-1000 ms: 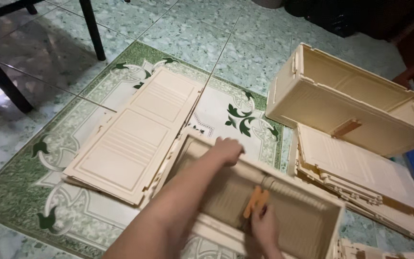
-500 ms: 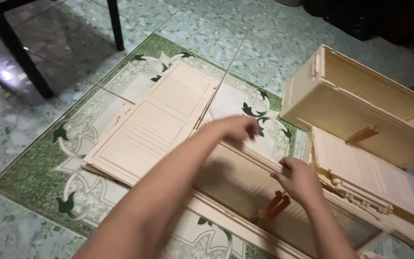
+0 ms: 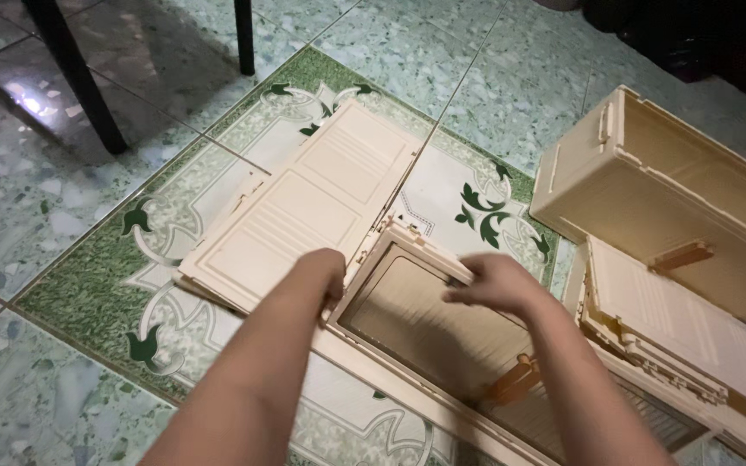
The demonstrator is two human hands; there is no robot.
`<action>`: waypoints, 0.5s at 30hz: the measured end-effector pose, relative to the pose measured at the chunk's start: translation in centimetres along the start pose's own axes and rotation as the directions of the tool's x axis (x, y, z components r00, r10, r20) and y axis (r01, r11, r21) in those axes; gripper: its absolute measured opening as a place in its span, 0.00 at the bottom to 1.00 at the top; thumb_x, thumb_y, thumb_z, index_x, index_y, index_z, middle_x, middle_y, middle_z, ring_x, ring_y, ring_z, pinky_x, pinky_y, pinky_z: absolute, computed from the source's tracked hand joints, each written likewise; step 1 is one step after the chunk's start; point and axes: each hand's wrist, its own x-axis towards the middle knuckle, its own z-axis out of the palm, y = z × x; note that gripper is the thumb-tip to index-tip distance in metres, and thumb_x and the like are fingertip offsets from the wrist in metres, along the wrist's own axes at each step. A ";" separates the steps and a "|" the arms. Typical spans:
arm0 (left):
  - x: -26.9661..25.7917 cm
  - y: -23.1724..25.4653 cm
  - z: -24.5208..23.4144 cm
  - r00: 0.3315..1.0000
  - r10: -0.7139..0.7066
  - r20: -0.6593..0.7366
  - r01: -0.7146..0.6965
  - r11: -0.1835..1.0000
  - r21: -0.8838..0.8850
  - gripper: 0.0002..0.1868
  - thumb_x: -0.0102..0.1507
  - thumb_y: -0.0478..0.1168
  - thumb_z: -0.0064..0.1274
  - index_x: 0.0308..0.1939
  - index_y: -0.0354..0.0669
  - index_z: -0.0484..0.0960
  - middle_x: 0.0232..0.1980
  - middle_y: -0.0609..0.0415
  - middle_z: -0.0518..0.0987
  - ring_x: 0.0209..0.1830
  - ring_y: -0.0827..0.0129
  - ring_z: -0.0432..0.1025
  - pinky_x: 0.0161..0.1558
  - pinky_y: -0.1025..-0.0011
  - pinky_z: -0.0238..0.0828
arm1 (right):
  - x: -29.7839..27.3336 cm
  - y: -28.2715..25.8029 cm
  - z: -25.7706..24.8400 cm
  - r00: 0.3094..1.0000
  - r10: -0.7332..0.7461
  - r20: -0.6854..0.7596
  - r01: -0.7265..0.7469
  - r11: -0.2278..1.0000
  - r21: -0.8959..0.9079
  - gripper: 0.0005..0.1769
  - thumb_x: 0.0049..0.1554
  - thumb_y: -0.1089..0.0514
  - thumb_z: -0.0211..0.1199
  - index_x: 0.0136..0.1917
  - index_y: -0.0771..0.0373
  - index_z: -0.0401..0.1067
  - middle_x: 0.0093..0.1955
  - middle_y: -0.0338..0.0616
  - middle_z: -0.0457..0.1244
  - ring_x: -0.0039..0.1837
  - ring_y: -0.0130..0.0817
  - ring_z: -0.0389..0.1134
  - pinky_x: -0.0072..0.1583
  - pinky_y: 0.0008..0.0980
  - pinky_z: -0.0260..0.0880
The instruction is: The person assembles a plastic storage unit by connecting multiple beige panels and a mesh screen on the floor. They align and snap together side panels, a base, and a front mesh section, then attach a top panel to complete the box-like structure.
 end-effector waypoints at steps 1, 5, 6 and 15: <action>-0.2 0.2 0.6 0.997 -0.009 -0.075 0.010 1.000 0.008 0.18 0.58 0.40 0.63 0.52 0.44 0.83 0.54 0.45 0.82 0.53 0.56 0.77 0.52 0.61 0.76 | 0.8 -1.3 0.1 1.000 -0.026 0.003 0.026 1.000 -0.003 0.23 0.45 0.44 0.78 0.52 0.53 0.80 0.42 0.39 0.74 0.46 0.30 0.74 0.50 0.34 0.71; -0.4 -0.2 1.1 0.991 -0.039 -0.130 0.026 0.995 -0.095 0.20 0.54 0.39 0.69 0.50 0.47 0.84 0.53 0.48 0.83 0.53 0.56 0.77 0.52 0.61 0.76 | 3.2 -5.3 1.3 0.976 -0.216 -0.024 0.215 0.976 -0.040 0.19 0.45 0.53 0.79 0.49 0.56 0.80 0.42 0.36 0.73 0.44 0.26 0.74 0.49 0.31 0.72; -0.3 -0.5 1.0 0.994 -0.044 -0.097 0.031 0.991 -0.130 0.20 0.54 0.41 0.70 0.50 0.49 0.84 0.53 0.50 0.83 0.53 0.57 0.77 0.53 0.61 0.76 | 3.6 -5.7 1.5 0.959 -0.281 -0.039 0.279 0.959 -0.058 0.17 0.45 0.55 0.79 0.47 0.59 0.80 0.41 0.36 0.74 0.44 0.25 0.75 0.49 0.31 0.73; -0.1 -1.6 2.9 0.983 -0.138 -0.122 0.068 0.888 -0.454 0.18 0.49 0.40 0.71 0.43 0.51 0.85 0.44 0.54 0.86 0.44 0.62 0.80 0.48 0.64 0.78 | 4.8 -4.5 1.4 0.993 -0.097 -0.073 0.107 0.983 0.147 0.11 0.49 0.57 0.75 0.45 0.58 0.77 0.40 0.37 0.73 0.41 0.25 0.75 0.44 0.30 0.71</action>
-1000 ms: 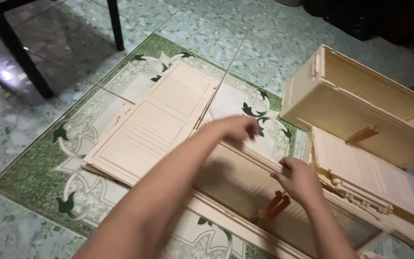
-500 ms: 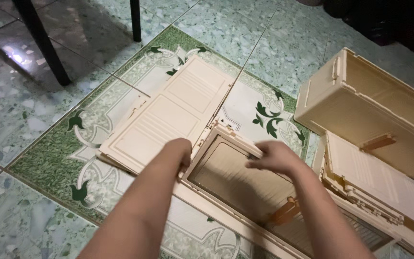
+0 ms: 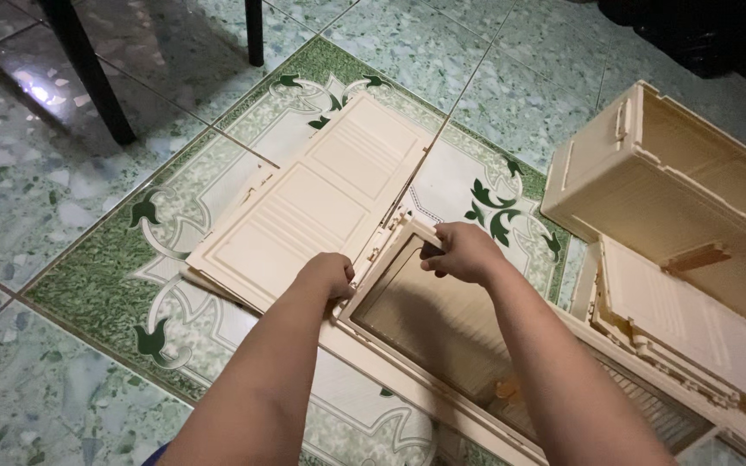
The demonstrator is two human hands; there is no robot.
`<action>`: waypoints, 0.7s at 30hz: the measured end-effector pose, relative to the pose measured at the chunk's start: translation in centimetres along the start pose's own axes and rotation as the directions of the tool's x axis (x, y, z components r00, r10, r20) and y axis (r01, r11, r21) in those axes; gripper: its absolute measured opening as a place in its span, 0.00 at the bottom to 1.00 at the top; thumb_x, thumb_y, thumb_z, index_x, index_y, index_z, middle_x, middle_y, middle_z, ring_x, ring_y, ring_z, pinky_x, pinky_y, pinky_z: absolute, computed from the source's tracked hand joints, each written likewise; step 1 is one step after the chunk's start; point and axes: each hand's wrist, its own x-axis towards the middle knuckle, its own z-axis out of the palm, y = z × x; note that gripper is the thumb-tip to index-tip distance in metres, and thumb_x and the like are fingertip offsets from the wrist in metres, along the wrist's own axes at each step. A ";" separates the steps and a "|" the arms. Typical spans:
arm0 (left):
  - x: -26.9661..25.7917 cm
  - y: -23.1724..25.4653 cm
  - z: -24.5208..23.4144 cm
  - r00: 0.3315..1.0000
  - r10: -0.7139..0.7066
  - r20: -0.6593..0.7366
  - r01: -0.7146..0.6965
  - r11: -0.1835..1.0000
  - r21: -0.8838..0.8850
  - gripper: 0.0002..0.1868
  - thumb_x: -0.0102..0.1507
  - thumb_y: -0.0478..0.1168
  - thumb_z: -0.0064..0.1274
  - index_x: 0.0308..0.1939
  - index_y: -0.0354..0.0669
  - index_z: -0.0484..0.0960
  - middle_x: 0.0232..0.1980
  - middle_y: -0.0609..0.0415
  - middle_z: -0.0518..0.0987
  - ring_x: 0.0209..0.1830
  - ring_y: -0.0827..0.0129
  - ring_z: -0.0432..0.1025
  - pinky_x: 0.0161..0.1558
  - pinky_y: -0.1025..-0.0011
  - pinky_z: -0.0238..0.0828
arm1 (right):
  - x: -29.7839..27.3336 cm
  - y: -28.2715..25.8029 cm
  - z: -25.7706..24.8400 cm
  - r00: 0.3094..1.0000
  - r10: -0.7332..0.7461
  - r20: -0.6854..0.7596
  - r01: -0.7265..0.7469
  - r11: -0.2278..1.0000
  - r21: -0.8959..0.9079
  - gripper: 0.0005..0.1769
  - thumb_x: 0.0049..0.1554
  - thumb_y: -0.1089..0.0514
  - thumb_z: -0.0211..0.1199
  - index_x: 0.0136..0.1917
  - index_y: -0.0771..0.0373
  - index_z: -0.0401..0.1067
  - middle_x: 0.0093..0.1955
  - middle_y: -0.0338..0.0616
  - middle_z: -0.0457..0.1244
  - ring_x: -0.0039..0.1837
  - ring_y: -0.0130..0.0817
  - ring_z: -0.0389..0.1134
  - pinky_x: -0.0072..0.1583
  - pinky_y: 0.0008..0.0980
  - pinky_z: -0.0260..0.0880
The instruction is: The person assembles a plastic storage unit by connecting multiple beige panels and a mesh screen on the floor. They align and snap together side panels, a base, and a front mesh section, then attach a top panel to complete the box-like structure.
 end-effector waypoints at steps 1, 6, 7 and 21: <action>0.0 -0.1 0.0 1.000 0.002 -0.004 -0.002 1.000 0.006 0.18 0.49 0.40 0.71 0.43 0.52 0.85 0.44 0.54 0.86 0.44 0.62 0.80 0.48 0.64 0.78 | 0.1 0.1 -0.1 1.000 -0.009 0.002 0.009 1.000 0.011 0.11 0.49 0.57 0.75 0.45 0.59 0.77 0.40 0.38 0.73 0.41 0.26 0.75 0.44 0.31 0.71; 0.0 0.2 0.4 0.998 0.031 -0.051 -0.029 0.999 0.042 0.17 0.49 0.41 0.71 0.42 0.51 0.86 0.45 0.54 0.86 0.46 0.62 0.79 0.48 0.64 0.77 | -0.9 -0.3 0.1 0.999 -0.035 -0.014 0.035 0.999 -0.019 0.12 0.48 0.55 0.76 0.44 0.59 0.77 0.38 0.43 0.73 0.41 0.29 0.76 0.44 0.34 0.71; 0.1 0.1 0.3 0.999 0.005 -0.050 -0.002 0.999 0.042 0.16 0.50 0.40 0.70 0.42 0.51 0.87 0.45 0.54 0.86 0.46 0.61 0.80 0.48 0.64 0.77 | -1.4 -0.7 0.3 0.998 -0.043 -0.044 0.040 0.996 -0.080 0.12 0.48 0.54 0.76 0.44 0.57 0.78 0.38 0.42 0.73 0.41 0.31 0.75 0.44 0.36 0.70; 2.4 -0.7 2.4 0.996 -0.026 -0.088 0.037 0.991 0.131 0.20 0.49 0.46 0.74 0.43 0.51 0.88 0.46 0.53 0.85 0.46 0.59 0.79 0.49 0.62 0.78 | -7.9 -3.0 3.1 0.971 -0.129 -0.202 0.062 0.949 -0.310 0.06 0.55 0.50 0.68 0.45 0.50 0.78 0.41 0.43 0.72 0.45 0.43 0.73 0.48 0.47 0.71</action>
